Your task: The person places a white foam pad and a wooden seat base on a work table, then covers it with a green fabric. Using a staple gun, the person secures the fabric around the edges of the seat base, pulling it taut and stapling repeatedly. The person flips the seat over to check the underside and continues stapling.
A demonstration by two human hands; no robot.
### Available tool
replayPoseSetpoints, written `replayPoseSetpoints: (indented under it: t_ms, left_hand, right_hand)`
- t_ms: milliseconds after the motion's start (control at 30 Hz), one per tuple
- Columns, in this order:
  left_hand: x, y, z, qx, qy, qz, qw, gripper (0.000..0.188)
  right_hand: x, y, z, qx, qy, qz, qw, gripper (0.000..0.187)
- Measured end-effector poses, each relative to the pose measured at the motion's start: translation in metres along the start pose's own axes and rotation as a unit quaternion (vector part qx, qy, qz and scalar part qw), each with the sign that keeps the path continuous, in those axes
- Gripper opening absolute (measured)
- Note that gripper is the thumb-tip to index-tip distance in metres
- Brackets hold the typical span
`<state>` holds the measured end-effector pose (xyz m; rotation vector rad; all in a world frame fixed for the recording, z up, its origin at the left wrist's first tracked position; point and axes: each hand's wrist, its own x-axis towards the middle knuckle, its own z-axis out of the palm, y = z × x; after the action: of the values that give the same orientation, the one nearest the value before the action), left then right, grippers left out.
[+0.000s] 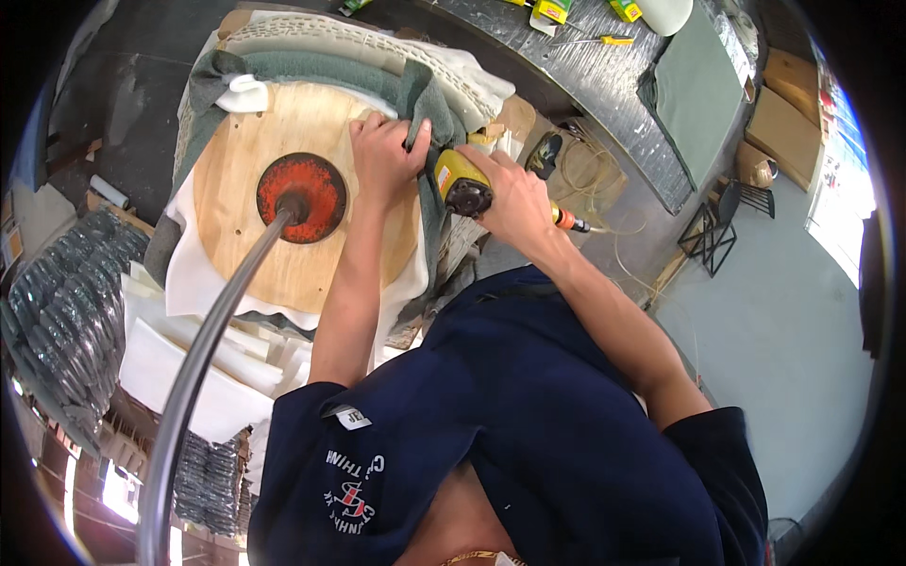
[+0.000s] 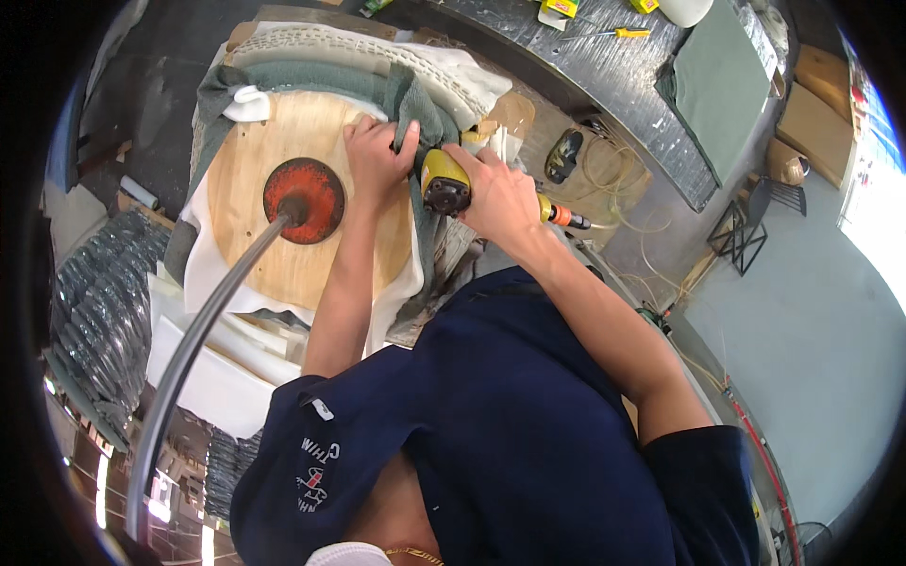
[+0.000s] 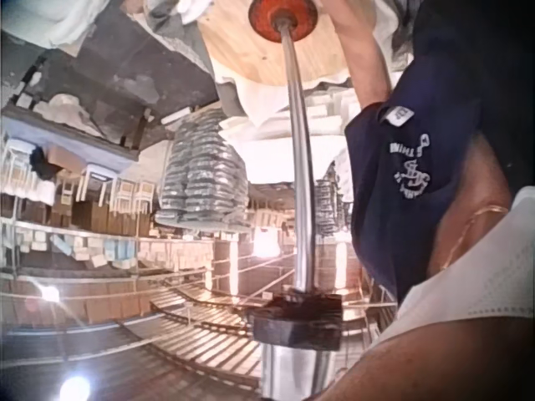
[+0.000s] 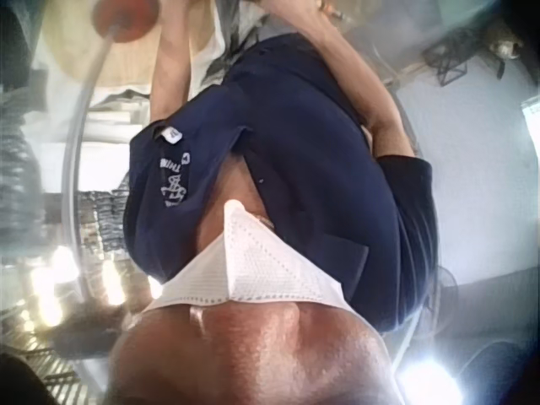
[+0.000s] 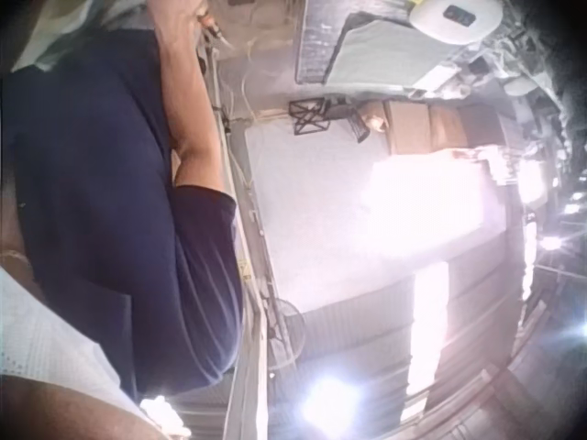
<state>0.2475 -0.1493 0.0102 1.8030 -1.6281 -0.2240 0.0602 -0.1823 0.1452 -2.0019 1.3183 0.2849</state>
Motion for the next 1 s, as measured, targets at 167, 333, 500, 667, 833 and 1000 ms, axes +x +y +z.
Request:
replayPoseSetpoints:
  t_ms: [167, 333, 500, 667, 833, 1000]
  left_hand:
    - [0.012, -0.001, 0.004, 0.038, 0.023, -0.075, 0.996, 0.029]
    - [-0.065, 0.125, -0.038, -0.174, 0.116, -0.158, 0.965, 0.020]
    - [-0.195, 0.255, -0.004, -0.353, -0.244, -0.159, 0.889, 0.030]
    - [-0.181, 0.211, -0.003, -0.054, -0.233, -0.098, 0.966, 0.055]
    - [-0.158, 0.155, 0.005, 0.086, -0.218, -0.063, 0.970, 0.082]
    - [-0.122, 0.150, -0.036, -0.018, -0.118, -0.242, 0.963, 0.067]
  right_hand:
    - [0.021, 0.011, 0.002, -0.059, 0.066, -0.095, 0.992, 0.077]
    - [0.076, 0.016, -0.017, -0.137, 0.062, -0.142, 0.978, 0.075]
    - [0.109, -0.012, -0.050, -0.150, 0.025, -0.206, 0.967, 0.052]
    - [0.143, -0.023, -0.040, -0.201, 0.085, -0.256, 0.942, 0.075]
    - [0.158, -0.007, -0.042, -0.123, 0.166, -0.283, 0.937, 0.060]
    - [0.112, 0.090, -0.053, 0.139, 0.148, -0.237, 0.950, 0.045]
